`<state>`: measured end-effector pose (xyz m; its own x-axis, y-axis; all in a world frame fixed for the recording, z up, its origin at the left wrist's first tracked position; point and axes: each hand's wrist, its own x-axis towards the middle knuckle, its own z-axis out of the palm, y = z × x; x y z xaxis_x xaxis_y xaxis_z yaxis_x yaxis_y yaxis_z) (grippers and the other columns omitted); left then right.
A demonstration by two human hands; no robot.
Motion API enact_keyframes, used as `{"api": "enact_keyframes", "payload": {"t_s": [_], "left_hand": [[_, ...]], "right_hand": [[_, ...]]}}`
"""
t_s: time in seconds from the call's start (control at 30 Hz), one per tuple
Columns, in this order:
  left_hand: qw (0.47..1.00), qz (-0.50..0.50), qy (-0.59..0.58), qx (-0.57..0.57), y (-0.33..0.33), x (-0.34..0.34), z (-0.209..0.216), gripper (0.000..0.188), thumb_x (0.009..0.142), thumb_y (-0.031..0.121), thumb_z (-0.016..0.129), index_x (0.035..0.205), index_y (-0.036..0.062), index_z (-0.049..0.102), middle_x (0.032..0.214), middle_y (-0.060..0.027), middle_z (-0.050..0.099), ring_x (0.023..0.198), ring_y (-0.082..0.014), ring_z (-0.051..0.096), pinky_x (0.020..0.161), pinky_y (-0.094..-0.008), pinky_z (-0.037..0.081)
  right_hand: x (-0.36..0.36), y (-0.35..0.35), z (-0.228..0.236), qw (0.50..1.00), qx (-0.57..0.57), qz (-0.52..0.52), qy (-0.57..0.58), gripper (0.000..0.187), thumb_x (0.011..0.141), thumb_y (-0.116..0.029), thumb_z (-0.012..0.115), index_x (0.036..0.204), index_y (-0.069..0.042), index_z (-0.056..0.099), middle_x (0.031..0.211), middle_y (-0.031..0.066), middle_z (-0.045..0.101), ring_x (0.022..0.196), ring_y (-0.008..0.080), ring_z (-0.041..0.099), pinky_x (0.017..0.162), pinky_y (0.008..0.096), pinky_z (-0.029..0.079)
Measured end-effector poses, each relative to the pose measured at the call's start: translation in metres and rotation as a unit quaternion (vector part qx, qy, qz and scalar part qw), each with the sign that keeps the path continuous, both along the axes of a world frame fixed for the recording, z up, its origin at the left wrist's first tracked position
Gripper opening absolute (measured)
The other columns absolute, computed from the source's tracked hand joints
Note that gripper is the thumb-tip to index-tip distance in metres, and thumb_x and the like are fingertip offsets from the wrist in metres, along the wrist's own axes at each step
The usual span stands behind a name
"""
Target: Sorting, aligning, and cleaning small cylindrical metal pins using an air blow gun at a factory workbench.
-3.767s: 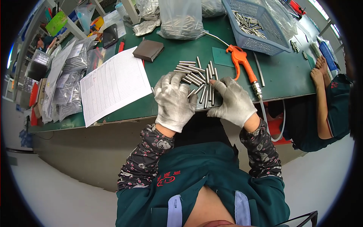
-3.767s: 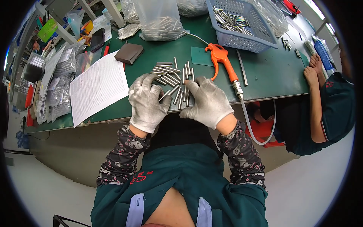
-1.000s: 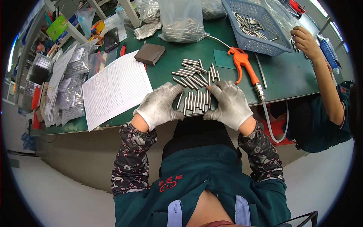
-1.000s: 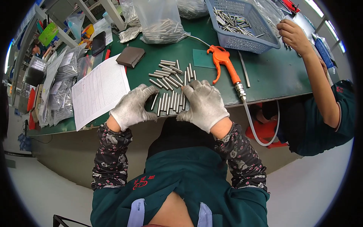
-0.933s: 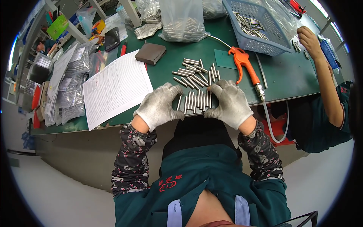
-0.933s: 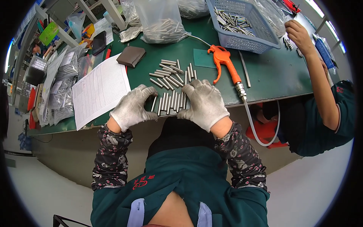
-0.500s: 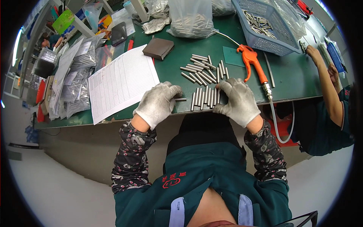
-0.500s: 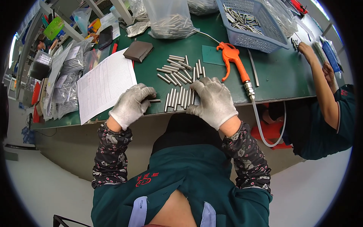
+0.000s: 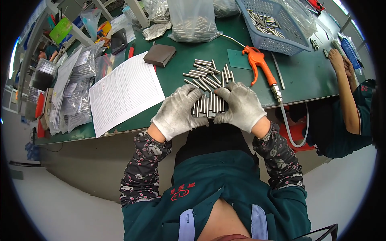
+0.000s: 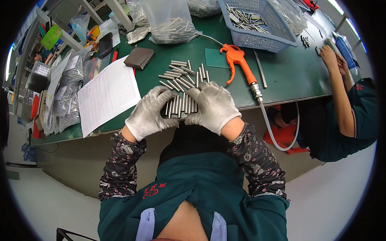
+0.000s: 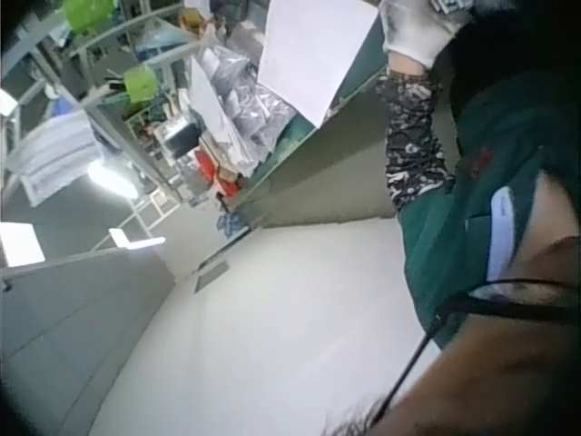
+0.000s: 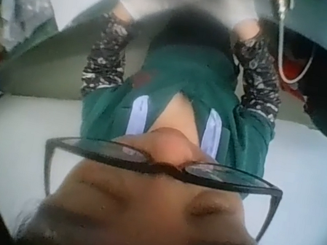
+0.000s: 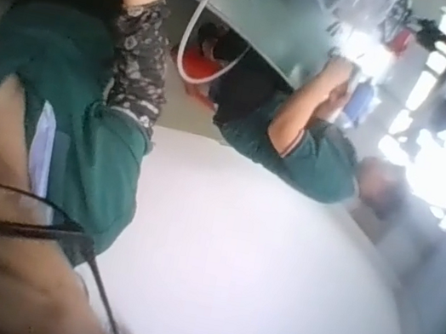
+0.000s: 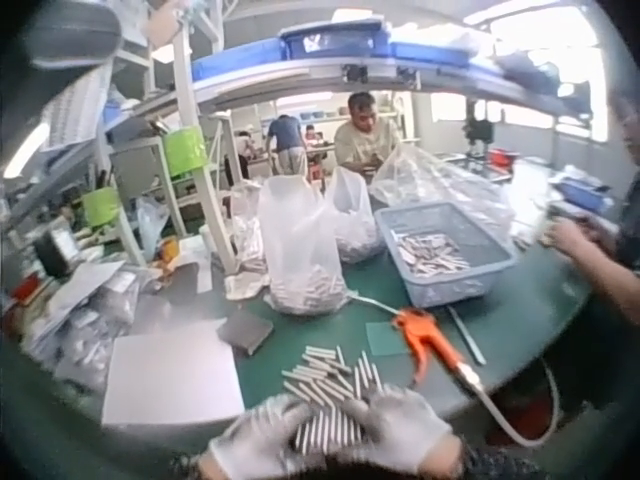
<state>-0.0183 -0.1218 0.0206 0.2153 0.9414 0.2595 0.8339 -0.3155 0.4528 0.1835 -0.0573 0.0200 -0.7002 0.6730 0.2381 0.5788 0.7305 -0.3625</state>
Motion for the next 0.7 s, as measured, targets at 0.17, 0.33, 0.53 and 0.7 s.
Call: {"api": "enact_keyframes", "payload": {"t_s": [0.17,0.33,0.53,0.7], "left_hand": [[0.998,0.006,0.058,-0.028,0.005,0.008,0.000,0.066,0.060,0.028,0.081,0.117,0.0079,0.056,0.114,-0.0138,0.052,0.101,-0.0328,0.055,0.086,-0.0403,0.049],[0.998,0.015,0.051,-0.013,-0.001,0.008,0.000,0.055,0.065,0.029,0.078,0.112,0.0086,0.059,0.108,-0.0129,0.055,0.097,-0.0312,0.057,0.082,-0.0411,0.051],[0.998,0.039,0.046,-0.017,-0.007,0.010,-0.003,0.059,0.061,0.022,0.079,0.115,0.0096,0.060,0.111,-0.0136,0.052,0.099,-0.0320,0.055,0.086,-0.0397,0.049],[0.998,0.018,-0.049,0.026,-0.007,0.001,-0.014,0.068,0.062,0.017,0.079,0.123,0.0065,0.052,0.113,-0.0153,0.051,0.103,-0.0318,0.054,0.088,-0.0394,0.047]], "right_hand": [[-0.004,0.000,0.001,1.000,0.011,0.001,-0.012,0.060,0.061,-0.045,0.076,0.108,-0.010,0.061,0.086,0.0123,0.055,0.086,0.0320,0.056,0.074,0.0432,0.047],[-0.008,-0.001,0.000,1.000,-0.008,0.019,-0.009,0.057,0.063,-0.042,0.076,0.111,-0.013,0.062,0.087,0.0125,0.055,0.085,0.0312,0.056,0.073,0.0421,0.047],[-0.001,-0.002,0.005,1.000,-0.010,0.013,-0.006,0.056,0.067,-0.037,0.074,0.115,-0.012,0.059,0.087,0.0122,0.055,0.086,0.0316,0.056,0.074,0.0411,0.047],[0.015,0.042,0.014,0.995,0.080,-0.051,0.026,0.022,0.076,-0.016,0.066,0.097,-0.008,0.062,0.084,0.0104,0.061,0.083,0.0301,0.058,0.073,0.0386,0.047]]}}
